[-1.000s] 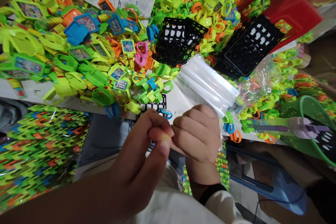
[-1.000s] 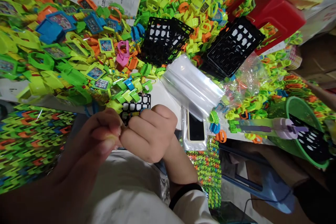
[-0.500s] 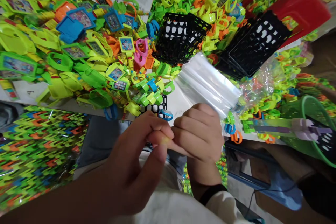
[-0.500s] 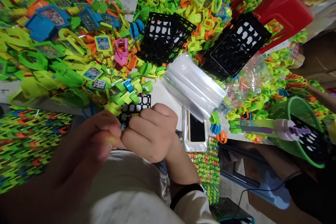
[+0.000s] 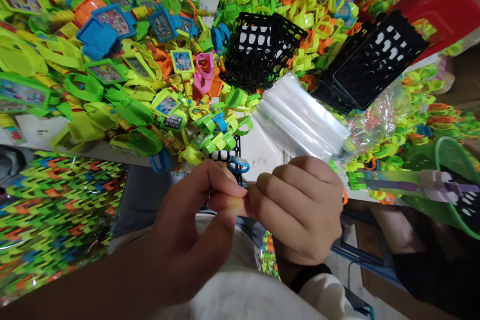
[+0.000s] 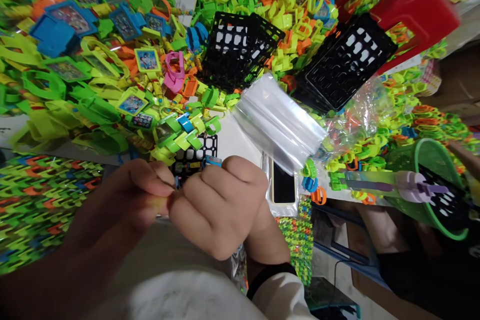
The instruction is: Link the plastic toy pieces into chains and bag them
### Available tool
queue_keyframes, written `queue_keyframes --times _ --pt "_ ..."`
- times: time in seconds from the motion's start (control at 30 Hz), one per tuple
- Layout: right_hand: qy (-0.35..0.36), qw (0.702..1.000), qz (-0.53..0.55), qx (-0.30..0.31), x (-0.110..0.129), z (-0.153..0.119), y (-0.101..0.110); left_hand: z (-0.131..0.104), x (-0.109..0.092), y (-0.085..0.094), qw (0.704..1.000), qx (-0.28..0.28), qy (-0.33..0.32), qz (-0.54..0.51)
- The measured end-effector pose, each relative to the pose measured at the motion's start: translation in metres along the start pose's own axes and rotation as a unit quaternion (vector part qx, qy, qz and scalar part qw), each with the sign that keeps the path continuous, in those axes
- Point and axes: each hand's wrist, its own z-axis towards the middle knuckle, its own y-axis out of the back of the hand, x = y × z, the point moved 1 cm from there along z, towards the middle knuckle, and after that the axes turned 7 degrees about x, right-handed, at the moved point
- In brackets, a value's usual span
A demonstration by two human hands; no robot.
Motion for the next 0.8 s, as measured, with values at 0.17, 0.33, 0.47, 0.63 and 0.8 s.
queue_keyframes --times 0.17,0.33,0.47,0.63,0.8 --pt "-0.001 1.0 -0.005 0.004 0.002 0.003 0.008 0.003 -0.001 0.001 0.992 0.033 -0.097 0.074" --pt "0.002 1.0 -0.016 0.023 0.002 0.007 0.011 0.005 -0.004 0.002 0.992 0.022 -0.112 0.049" --pt "0.0 1.0 -0.017 0.01 0.001 0.008 0.01 0.007 -0.01 0.001 0.989 0.046 -0.107 0.086" --pt "0.005 1.0 -0.02 0.018 -0.001 0.008 0.011 0.01 -0.01 0.0 0.988 0.042 -0.121 0.088" --pt "0.017 0.999 -0.025 0.024 -0.003 0.007 0.013 0.008 -0.007 -0.001 0.99 0.042 -0.127 0.053"
